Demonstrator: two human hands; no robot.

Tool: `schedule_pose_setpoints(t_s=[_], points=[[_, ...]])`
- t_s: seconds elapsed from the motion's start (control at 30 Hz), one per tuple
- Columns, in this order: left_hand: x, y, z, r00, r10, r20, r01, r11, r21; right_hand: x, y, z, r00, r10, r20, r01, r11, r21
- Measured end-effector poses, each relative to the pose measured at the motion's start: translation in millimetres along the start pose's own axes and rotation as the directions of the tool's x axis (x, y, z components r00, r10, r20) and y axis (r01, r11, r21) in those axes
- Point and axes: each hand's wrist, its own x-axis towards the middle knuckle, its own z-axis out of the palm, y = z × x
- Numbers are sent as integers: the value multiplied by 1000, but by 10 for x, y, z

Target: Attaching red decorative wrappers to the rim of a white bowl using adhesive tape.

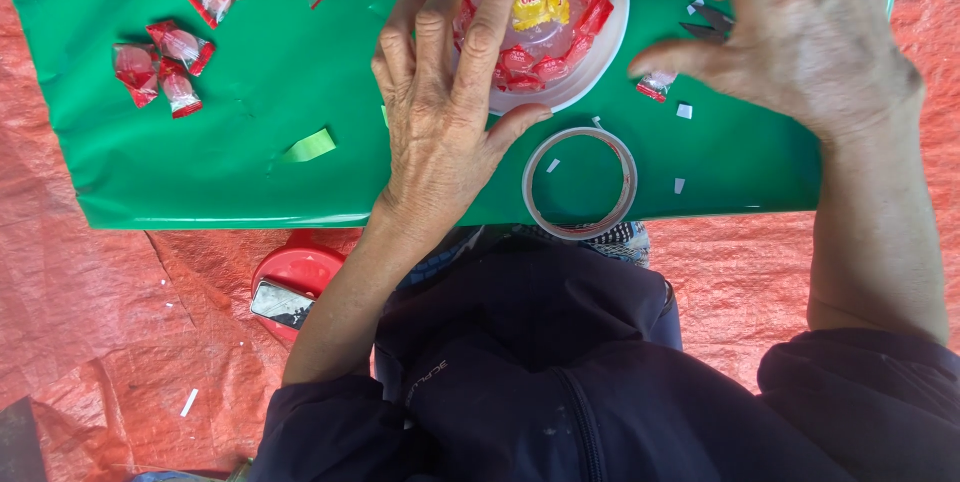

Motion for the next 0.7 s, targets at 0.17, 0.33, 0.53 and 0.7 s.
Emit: schedule_pose_setpoints(t_s=[0.17, 0.33, 0.53, 0.7], points=[[-64, -4, -148, 1000, 17, -6, -16, 998, 60, -77, -28, -276, 976, 201, 86, -213, 786, 581], [-223, -47, -250, 947, -33, -319, -11, 991, -136, -72, -278, -322, 995, 76, 71, -101, 863, 496], [-352, 57, -343, 909, -37, -415, -18, 992, -128, -107, -342, -257, 989, 123, 84, -147, 891, 430], [-485, 305, -385, 949, 15, -316, -124, 937, -326, -100, -394, -421, 962, 201, 187, -274, 675, 685]])
